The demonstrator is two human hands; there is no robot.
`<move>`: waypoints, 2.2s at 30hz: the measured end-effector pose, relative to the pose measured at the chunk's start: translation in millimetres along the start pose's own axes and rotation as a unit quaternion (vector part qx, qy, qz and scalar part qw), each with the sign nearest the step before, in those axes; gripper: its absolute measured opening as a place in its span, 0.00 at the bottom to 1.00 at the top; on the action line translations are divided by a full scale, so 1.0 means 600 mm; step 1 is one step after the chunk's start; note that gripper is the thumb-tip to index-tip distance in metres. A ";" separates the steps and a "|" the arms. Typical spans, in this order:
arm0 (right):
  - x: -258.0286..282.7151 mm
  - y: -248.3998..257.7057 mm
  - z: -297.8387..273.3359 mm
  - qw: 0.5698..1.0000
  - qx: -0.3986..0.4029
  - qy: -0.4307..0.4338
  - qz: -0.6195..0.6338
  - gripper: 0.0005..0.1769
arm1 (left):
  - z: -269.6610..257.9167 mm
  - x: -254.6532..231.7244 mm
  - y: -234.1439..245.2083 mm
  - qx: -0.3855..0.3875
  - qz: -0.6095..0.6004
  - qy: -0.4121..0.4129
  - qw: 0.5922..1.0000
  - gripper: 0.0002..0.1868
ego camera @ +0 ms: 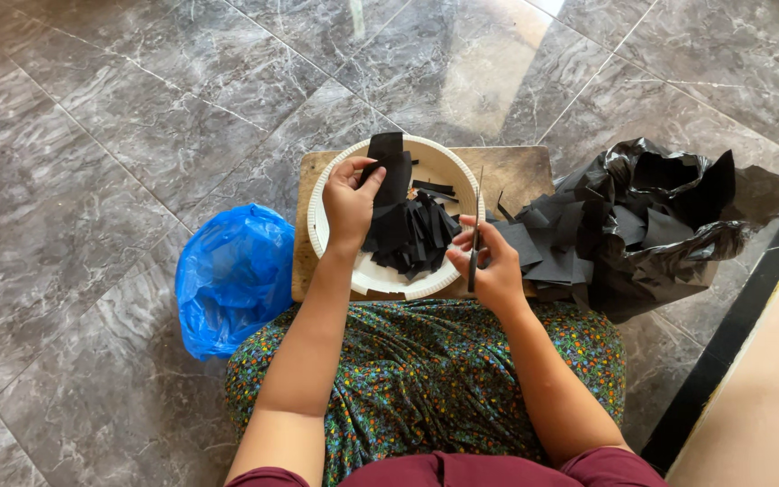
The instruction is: The person sits on the floor and uses scissors to cut small black rectangular pieces into thin strips. The cut strips are placed into a white bowl on a small wooden stool. The person handles the pieces one at a time, repeatedly cutting and dropping them into the bowl.
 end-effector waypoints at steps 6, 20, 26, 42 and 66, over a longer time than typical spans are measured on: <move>0.009 -0.034 0.011 0.976 0.010 -0.004 0.216 0.28 | -0.078 -0.042 -0.011 0.029 -0.203 -0.038 0.978 0.08; -0.010 -0.009 0.059 0.984 -0.019 -0.042 0.172 0.23 | -0.113 -0.032 0.018 -0.004 -0.109 -0.005 0.994 0.15; -0.001 -0.006 0.089 0.997 -0.013 -0.051 0.055 0.23 | -0.103 -0.056 0.027 0.017 -0.095 -0.019 0.995 0.26; -0.027 -0.028 0.078 0.977 0.039 -0.088 0.192 0.25 | -0.114 -0.040 -0.024 0.182 -0.078 0.019 0.980 0.23; 0.025 -0.020 0.024 0.982 0.047 0.131 0.125 0.21 | -0.128 0.043 -0.020 0.288 -0.191 0.392 0.852 0.29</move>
Point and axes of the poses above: each hand's wrist, its own z-axis towards the middle knuckle, its own y-axis out of the back of the hand, x = y × z, the point moved 5 cm from there along z, towards the middle knuckle, and after that the axes turned 1 degree about -z, right-handed, at the moved point
